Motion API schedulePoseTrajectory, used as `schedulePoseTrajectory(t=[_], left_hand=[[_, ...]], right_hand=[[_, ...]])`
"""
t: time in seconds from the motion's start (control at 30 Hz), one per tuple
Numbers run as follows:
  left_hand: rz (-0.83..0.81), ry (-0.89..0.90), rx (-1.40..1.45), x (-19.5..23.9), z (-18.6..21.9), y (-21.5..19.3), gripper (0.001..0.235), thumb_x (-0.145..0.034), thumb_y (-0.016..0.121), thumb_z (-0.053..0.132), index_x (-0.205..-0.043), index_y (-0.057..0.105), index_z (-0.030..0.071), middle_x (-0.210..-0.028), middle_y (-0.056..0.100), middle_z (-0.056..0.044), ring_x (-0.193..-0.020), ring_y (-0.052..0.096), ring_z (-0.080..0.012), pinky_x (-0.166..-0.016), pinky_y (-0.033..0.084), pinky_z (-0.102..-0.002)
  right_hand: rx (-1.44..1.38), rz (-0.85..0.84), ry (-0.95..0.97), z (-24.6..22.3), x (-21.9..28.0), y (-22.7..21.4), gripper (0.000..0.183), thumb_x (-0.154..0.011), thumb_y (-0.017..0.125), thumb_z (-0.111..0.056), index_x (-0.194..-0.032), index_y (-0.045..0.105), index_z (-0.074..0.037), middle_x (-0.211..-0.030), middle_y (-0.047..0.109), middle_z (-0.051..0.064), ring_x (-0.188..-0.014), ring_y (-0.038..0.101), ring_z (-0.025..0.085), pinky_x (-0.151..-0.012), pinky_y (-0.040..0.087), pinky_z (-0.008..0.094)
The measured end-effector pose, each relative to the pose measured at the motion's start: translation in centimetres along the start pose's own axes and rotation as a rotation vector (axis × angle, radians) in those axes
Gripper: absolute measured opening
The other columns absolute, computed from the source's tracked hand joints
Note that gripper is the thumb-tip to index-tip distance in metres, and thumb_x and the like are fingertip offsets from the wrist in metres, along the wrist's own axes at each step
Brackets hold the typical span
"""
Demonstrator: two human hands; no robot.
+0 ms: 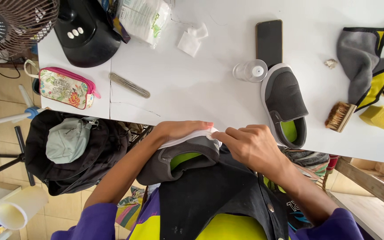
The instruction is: The person cleans a gray slip-on shoe with a white sole using a cotton swab. They wipe the white sole, the gray upper, and the interior of the shoe, then flip the shoe to clean the bottom sole.
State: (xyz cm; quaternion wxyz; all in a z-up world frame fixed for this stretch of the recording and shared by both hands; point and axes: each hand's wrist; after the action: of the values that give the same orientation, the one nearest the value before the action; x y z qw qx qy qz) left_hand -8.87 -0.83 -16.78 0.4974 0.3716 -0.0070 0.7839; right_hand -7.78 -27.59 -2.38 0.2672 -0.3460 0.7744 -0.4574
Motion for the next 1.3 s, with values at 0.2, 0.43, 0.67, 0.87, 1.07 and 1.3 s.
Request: schedulePoseTrajectory(t=[0.2, 0.43, 0.67, 0.87, 1.07, 1.3], left_hand=[[-0.018, -0.033, 0.019, -0.5, -0.8, -0.1, 0.096, -0.109, 0.021, 0.078, -0.170, 0.044, 0.007, -0.179, 0.037, -0.027, -0.166, 0.030, -0.0507, -0.134, 0.021, -0.073], [-0.017, -0.038, 0.039, 0.0, 0.1, 0.3, 0.090, -0.111, 0.023, 0.075, -0.168, 0.047, 0.009, -0.177, 0.040, -0.027, -0.165, 0.034, -0.0494, -0.133, 0.024, -0.073], [-0.003, -0.056, 0.046, -0.4, 0.1, 0.0, 0.086, -0.111, 0.024, 0.070, -0.172, 0.042, 0.012, -0.178, 0.037, -0.028, -0.164, 0.034, -0.0528, -0.132, 0.025, -0.073], [0.025, -0.090, 0.087, -1.3, -2.1, -0.5, 0.086, -0.110, 0.029, 0.074, -0.169, 0.048, 0.015, -0.178, 0.039, -0.025, -0.162, 0.037, -0.0522, -0.132, 0.025, -0.073], [0.031, -0.092, 0.116, 1.1, 1.9, 1.0, 0.090, -0.106, 0.030, 0.076, -0.165, 0.054, 0.013, -0.173, 0.048, -0.024, -0.158, 0.045, -0.0498, -0.131, 0.029, -0.070], [0.039, -0.033, 0.154, -2.3, -6.8, -0.5, 0.087, -0.109, 0.037, 0.076, -0.160, 0.057, 0.007, -0.161, 0.058, -0.025, -0.149, 0.056, -0.0463, -0.129, 0.035, -0.068]], right_hand=[[0.012, -0.062, -0.002, 0.4, 1.6, 1.0, 0.040, -0.108, 0.048, -0.008, -0.126, 0.079, -0.026, -0.076, 0.064, -0.006, -0.050, 0.062, 0.015, -0.055, 0.052, 0.027], [0.020, -0.046, 0.039, 0.2, 3.5, 1.5, 0.040, -0.109, 0.045, -0.012, -0.128, 0.077, -0.025, -0.080, 0.065, -0.003, -0.054, 0.064, 0.019, -0.056, 0.052, 0.030], [0.018, 0.008, 0.057, 0.6, 2.9, 2.0, 0.037, -0.110, 0.047, -0.013, -0.123, 0.079, -0.025, -0.076, 0.064, -0.004, -0.050, 0.062, 0.018, -0.054, 0.051, 0.028], [-0.004, 0.061, 0.063, 0.7, 2.2, 2.2, 0.034, -0.113, 0.048, -0.013, -0.116, 0.080, -0.024, -0.074, 0.063, -0.006, -0.049, 0.062, 0.016, -0.052, 0.049, 0.026], [-0.067, 0.098, 0.058, 0.6, 2.6, 1.6, 0.029, -0.113, 0.053, -0.014, -0.110, 0.080, -0.022, -0.074, 0.065, -0.005, -0.052, 0.065, 0.018, -0.052, 0.050, 0.027], [-0.130, 0.119, 0.130, -0.4, 3.6, 1.4, 0.031, -0.109, 0.057, -0.011, -0.112, 0.085, -0.024, -0.074, 0.073, -0.008, -0.050, 0.066, 0.013, -0.049, 0.048, 0.023]])
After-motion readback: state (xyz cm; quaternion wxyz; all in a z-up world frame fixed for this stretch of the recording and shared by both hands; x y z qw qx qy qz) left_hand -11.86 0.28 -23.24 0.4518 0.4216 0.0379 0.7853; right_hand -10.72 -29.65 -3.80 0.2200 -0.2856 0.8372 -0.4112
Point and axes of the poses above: each hand's wrist, its own x-axis away from the middle knuckle, its own y-axis out of the palm, z = x × y
